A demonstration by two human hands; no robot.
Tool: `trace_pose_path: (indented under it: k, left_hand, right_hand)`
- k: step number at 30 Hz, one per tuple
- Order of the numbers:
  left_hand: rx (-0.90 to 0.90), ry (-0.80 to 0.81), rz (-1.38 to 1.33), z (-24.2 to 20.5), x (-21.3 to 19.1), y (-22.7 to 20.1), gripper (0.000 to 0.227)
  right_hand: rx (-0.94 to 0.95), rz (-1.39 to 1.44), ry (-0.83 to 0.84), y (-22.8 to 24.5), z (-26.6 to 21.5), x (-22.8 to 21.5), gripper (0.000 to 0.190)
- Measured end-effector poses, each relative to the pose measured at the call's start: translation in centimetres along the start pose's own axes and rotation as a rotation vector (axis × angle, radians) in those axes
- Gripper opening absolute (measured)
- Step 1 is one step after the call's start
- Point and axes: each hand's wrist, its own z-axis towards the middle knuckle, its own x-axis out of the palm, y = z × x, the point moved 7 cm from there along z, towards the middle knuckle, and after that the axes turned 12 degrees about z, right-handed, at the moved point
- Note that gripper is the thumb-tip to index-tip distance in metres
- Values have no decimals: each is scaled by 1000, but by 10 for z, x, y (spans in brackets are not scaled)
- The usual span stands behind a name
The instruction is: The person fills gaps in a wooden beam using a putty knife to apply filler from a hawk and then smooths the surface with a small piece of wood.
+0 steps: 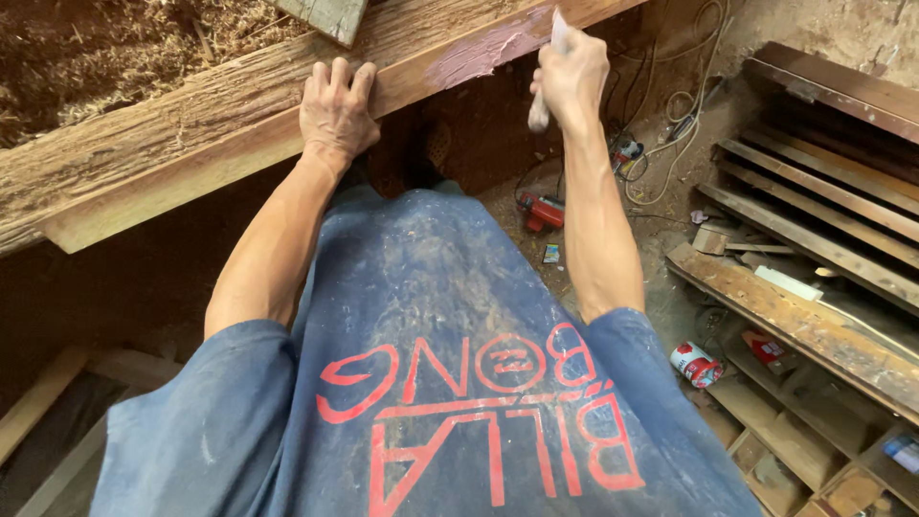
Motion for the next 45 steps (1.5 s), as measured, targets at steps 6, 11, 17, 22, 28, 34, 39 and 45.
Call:
trace_pose_path:
  k: [6, 11, 17, 22, 28, 34, 39, 45]
  left_hand:
    - [-9, 36, 17, 1, 3, 1, 61]
    - [-2, 52, 24, 3, 2, 1, 64]
    - [15, 32, 34, 1, 3, 0, 64]
    - [4, 29, 13, 3, 3, 2, 61]
    - [-4, 20, 2, -1, 3, 3, 60]
    - [-8, 27, 22, -1, 4, 2, 59]
    - [4, 27, 33, 1, 6, 0, 62]
    - [-2, 18, -5, -4, 14, 2, 61]
  right_hand:
    - [-150, -160, 25, 3, 17, 58, 31]
    - [-174, -353, 48, -4, -33, 118, 17]
    - [-134, -338, 136, 8, -98, 167, 26]
    - [159, -137, 242, 28, -102, 131, 21]
    - [70, 61, 16, 44, -17, 31, 14]
    - [363, 205, 81, 12, -6, 66, 43]
    - [-192, -187, 138, 16, -52, 137, 28]
    - [146, -54, 506, 13, -126, 144, 21]
